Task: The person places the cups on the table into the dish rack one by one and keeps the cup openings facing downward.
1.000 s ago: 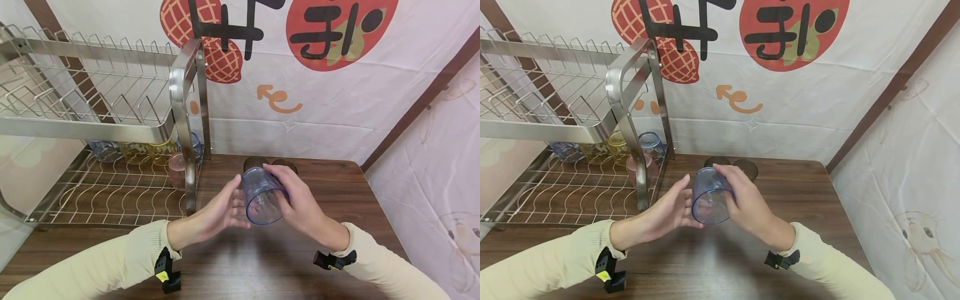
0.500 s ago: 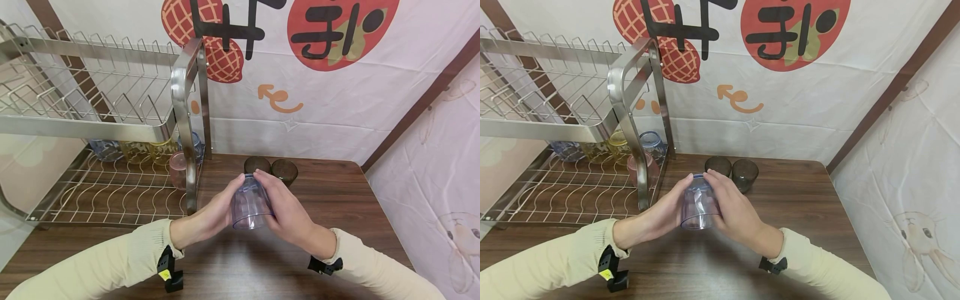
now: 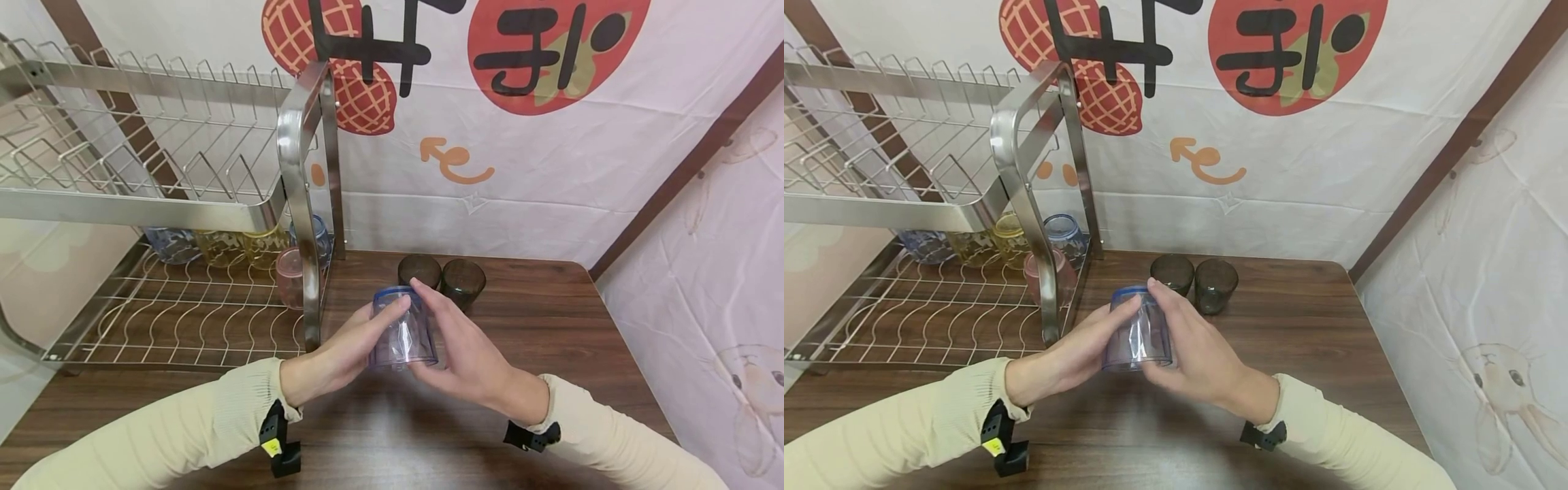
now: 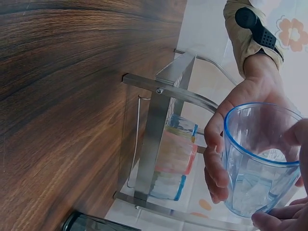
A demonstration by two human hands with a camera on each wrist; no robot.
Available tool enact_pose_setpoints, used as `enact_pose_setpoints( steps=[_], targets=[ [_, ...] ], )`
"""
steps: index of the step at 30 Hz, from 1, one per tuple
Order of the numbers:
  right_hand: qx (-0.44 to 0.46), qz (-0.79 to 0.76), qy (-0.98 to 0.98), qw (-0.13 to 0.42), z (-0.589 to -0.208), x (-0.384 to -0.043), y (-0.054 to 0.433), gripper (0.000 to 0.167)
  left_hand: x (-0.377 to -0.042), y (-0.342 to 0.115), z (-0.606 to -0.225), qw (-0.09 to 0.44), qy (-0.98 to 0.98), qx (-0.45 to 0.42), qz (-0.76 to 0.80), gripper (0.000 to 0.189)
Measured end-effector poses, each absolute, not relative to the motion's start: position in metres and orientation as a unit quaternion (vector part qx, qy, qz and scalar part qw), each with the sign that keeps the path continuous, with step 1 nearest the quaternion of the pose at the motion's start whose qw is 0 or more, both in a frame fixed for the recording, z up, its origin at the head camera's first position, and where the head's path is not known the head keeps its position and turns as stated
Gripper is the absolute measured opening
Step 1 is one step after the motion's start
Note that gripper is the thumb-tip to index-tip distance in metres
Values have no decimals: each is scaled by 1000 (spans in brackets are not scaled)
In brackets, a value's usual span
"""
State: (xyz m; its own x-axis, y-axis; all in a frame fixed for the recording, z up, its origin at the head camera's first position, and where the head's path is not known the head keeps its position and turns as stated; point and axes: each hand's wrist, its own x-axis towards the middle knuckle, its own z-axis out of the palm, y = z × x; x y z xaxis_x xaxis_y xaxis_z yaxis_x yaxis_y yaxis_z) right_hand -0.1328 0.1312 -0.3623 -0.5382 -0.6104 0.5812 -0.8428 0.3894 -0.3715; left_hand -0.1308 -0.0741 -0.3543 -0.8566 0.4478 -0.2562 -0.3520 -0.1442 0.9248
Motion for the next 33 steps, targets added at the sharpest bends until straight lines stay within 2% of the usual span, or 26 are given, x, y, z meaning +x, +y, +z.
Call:
enact_pose_setpoints(
  steps=[13,23,33],
  targets=[
    [489,348,-786,148,-364,-138,134,105,-133,-75,-361,224,636,30,738,54],
    [507,351,-778,124,-358,-141,143,91,-133,-80,-364,203,667,35,716,54],
    [444,381,-797,147,-350,-148,152,64,-131,-84,-365,192,683,50,703,54]
  ],
)
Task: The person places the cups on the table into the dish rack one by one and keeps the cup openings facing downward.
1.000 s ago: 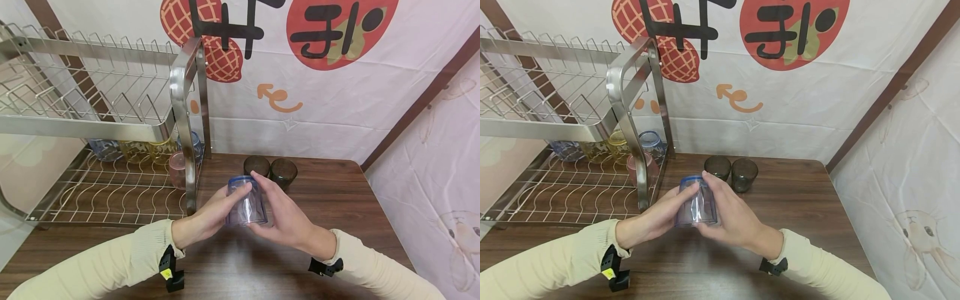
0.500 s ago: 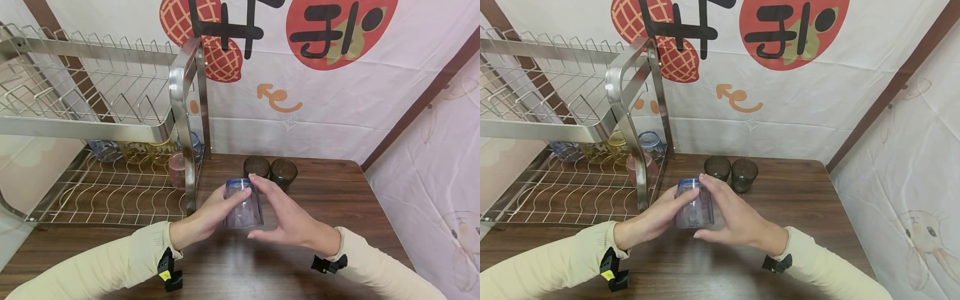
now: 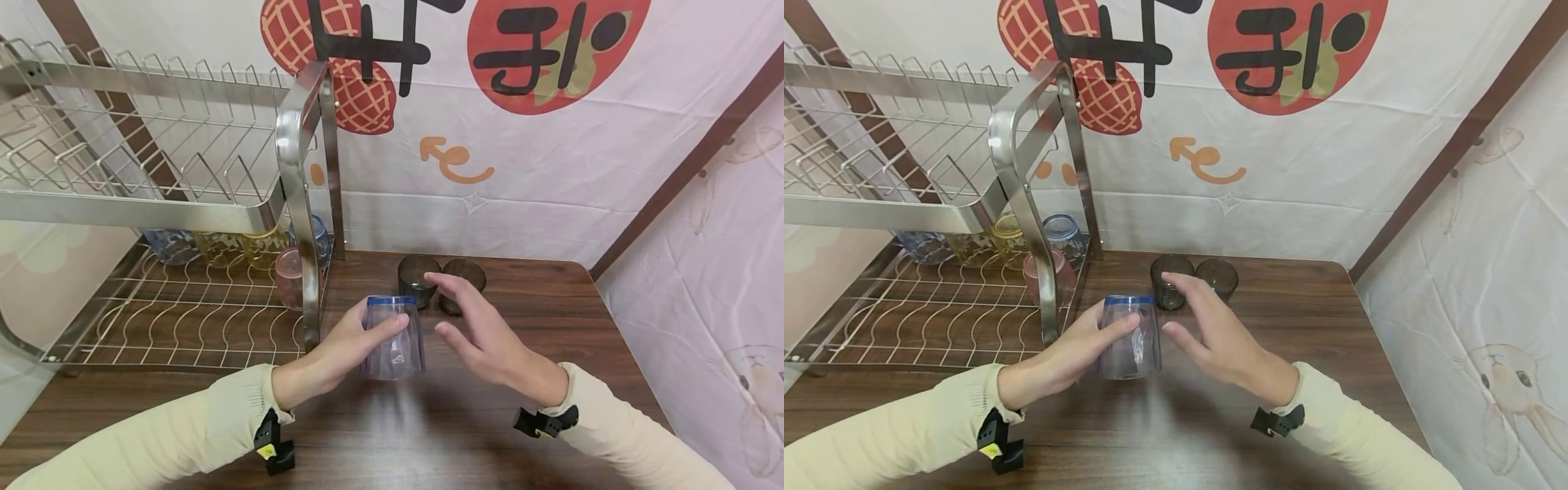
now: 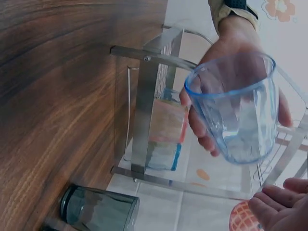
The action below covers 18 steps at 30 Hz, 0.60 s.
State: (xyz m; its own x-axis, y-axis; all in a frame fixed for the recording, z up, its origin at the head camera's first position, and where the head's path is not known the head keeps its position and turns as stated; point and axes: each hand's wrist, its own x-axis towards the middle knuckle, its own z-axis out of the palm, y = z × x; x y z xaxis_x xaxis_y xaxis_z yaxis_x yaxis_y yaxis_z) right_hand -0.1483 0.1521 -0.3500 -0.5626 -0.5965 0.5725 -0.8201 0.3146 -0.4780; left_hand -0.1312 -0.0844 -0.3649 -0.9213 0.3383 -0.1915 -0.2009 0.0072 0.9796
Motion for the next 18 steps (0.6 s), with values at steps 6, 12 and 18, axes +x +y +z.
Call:
enact_pose_setpoints(
  steps=[6,12,18],
  targets=[
    [401,419,-800,154,-348,-158,159,54,-131,-86,-365,175,703,68,686,56],
    [361,455,-801,148,-349,-172,166,41,-130,-89,-364,171,710,102,676,59],
    [322,483,-801,143,-351,-185,172,36,-130,-92,-366,159,713,128,671,64]
  ],
)
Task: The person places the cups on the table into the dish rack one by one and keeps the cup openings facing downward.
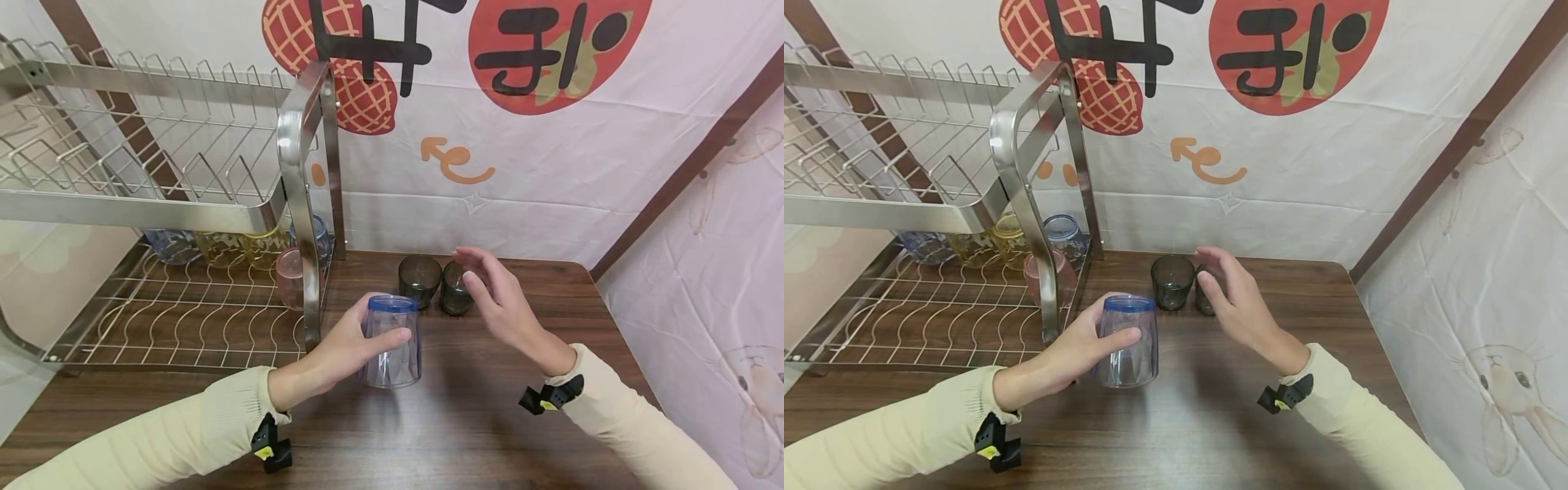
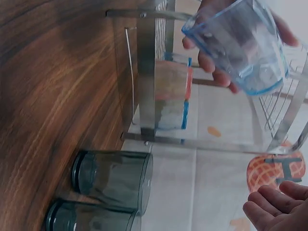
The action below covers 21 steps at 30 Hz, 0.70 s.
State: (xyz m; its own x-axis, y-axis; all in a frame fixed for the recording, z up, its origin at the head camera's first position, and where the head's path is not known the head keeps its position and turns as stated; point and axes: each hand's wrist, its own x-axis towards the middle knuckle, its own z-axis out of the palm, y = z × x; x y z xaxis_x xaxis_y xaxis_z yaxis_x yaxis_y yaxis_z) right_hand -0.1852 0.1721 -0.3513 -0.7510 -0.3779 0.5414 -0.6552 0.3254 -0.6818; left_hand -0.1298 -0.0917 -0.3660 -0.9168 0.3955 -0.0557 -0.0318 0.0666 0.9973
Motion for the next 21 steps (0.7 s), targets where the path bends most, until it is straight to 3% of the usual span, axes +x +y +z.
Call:
enact_pose_setpoints(
  steps=[7,21],
  targets=[
    [285,480,-820,131,-354,-198,180,35,-132,-93,-369,139,709,160,673,72],
    [223,468,-849,107,-365,-220,195,38,-131,-97,-368,84,734,220,637,65]
  ],
)
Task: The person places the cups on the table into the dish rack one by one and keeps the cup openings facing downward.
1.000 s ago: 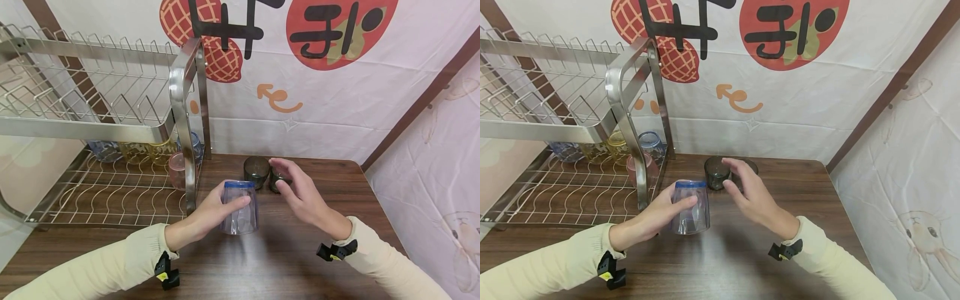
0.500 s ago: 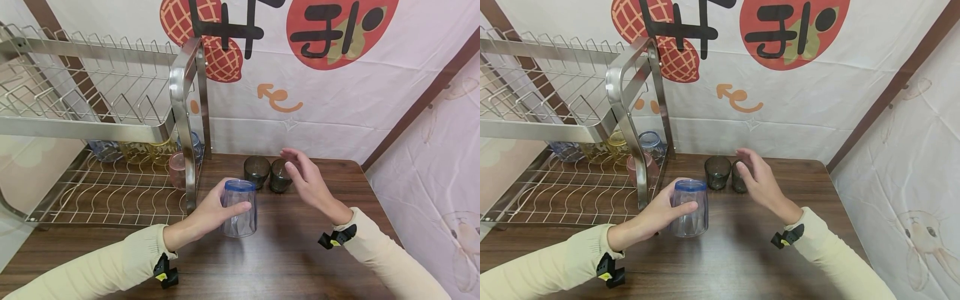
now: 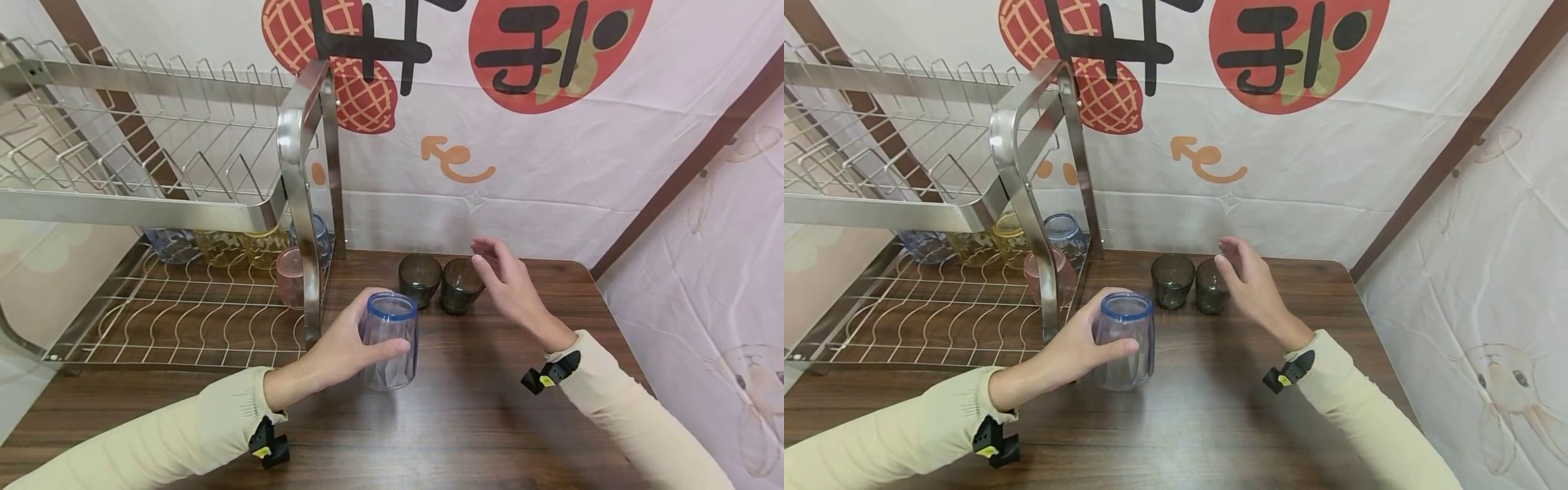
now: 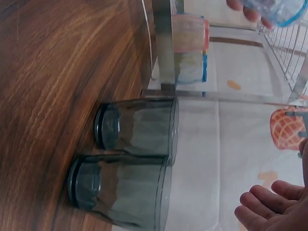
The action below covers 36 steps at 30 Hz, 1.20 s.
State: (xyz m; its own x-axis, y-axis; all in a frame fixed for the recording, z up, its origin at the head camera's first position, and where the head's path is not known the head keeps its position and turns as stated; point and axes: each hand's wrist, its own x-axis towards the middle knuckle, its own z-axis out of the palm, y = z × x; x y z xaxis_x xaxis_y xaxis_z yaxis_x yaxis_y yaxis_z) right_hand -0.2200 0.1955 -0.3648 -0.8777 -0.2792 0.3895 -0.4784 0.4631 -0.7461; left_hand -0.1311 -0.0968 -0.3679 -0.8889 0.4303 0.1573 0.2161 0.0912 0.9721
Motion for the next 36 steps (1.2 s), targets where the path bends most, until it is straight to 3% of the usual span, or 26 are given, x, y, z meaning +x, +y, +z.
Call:
enact_pose_setpoints(
  steps=[11,20,27,36],
  targets=[
    [184,454,-868,80,-381,-238,207,46,-129,-102,-373,49,726,295,620,68],
    [102,425,-899,-21,-390,-254,219,58,-131,-108,-372,34,735,327,593,69],
    [69,418,-903,-74,-401,-265,221,61,-128,-116,-366,68,737,355,571,73],
    [66,394,-913,-88,-410,-269,218,57,-126,-130,-361,101,714,407,561,76]
  ],
)
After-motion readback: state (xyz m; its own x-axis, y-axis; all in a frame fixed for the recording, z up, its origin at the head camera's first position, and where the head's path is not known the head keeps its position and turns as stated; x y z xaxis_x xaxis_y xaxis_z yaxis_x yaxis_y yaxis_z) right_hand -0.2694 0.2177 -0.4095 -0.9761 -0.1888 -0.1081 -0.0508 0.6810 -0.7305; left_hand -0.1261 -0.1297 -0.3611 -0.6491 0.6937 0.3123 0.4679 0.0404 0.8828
